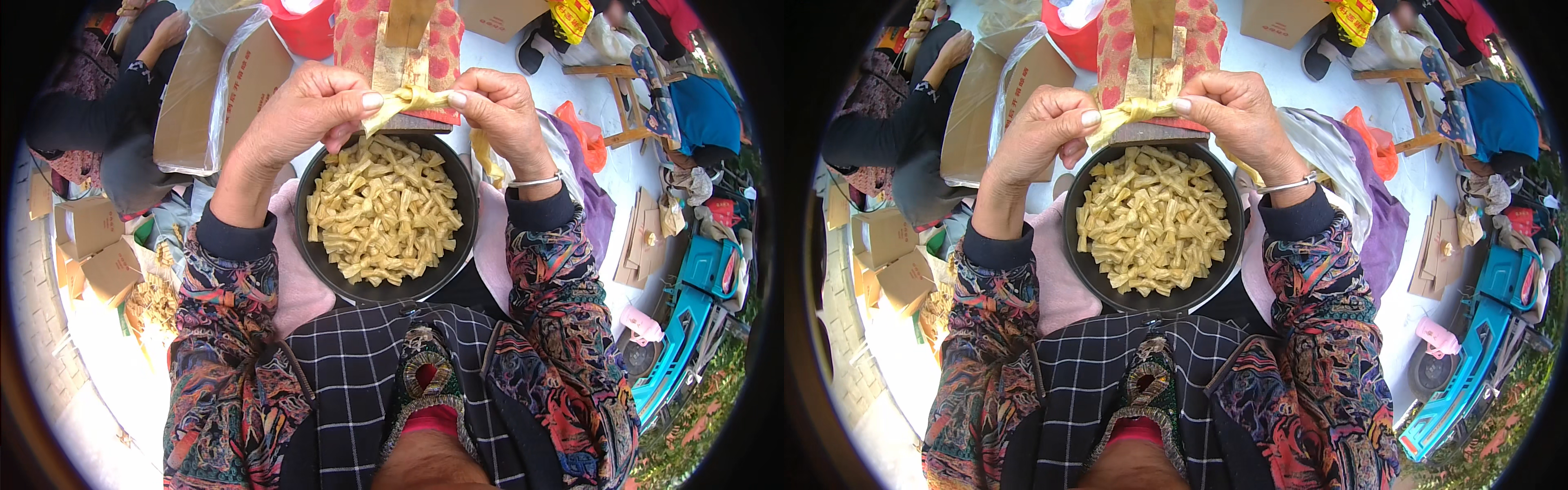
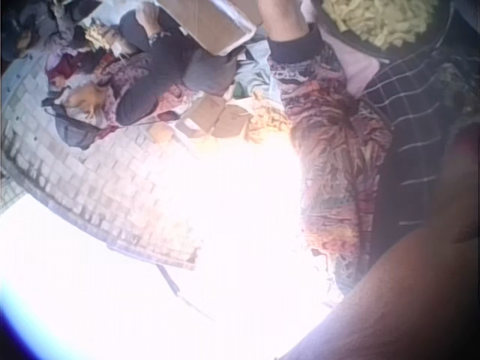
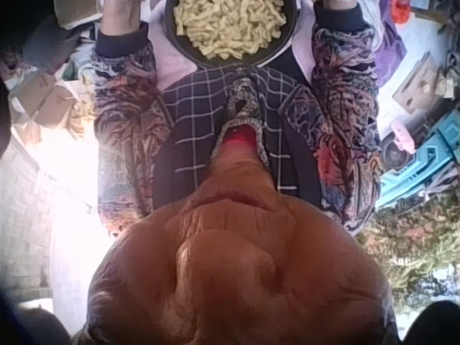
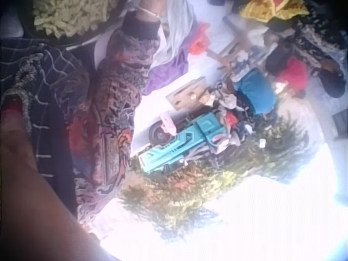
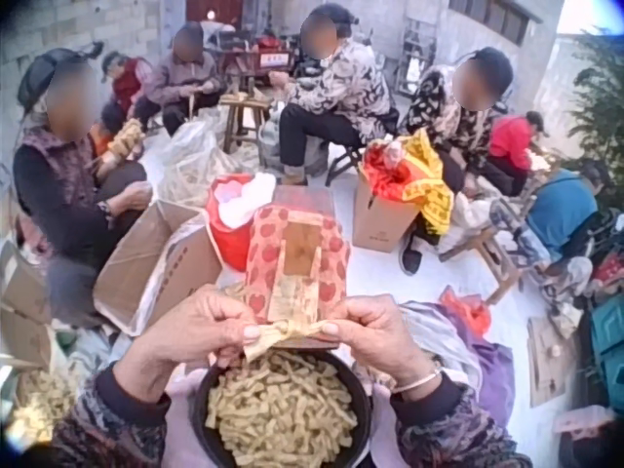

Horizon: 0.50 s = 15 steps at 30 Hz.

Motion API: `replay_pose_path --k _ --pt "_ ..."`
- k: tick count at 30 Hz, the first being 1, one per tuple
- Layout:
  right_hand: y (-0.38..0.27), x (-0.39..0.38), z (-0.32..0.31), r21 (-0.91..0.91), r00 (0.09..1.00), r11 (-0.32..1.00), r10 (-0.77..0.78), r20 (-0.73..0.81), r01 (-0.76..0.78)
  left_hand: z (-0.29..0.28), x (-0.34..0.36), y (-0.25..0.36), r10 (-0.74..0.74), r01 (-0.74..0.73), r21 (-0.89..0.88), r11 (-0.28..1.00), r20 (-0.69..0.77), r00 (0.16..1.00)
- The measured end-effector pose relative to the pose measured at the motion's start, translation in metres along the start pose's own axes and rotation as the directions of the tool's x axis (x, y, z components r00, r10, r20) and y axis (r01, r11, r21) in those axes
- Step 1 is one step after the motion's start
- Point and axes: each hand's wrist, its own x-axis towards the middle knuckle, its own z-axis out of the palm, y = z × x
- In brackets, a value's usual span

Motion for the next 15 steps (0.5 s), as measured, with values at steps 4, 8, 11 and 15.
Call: replay_pose_path --k 4,8,11,15 --pt "0.011 0.0 0.011 -0.149 0.997 0.987 -0.049 0.065 0.059 0.011 0.006 -0.007 0.366 -0.215 0.692 0.689 -0.076 0.927" --pt "0.01 0.0 0.018 -0.265 0.992 0.962 -0.028 0.12 0.059 0.029 0.004 0.0 -0.031 -0.018 0.81 0.586 0.045 0.999" --pt "0.015 0.001 0.009 -0.377 0.995 0.922 -0.068 0.067 0.088 0.016 0.006 -0.002 -0.058 -0.032 0.694 0.719 0.106 0.993" --pt "0.022 0.015 -0.004 -0.479 1.0 0.878 -0.021 -0.022 0.008 0.014 0.023 -0.016 0.117 -0.037 0.812 0.583 -0.038 0.992"
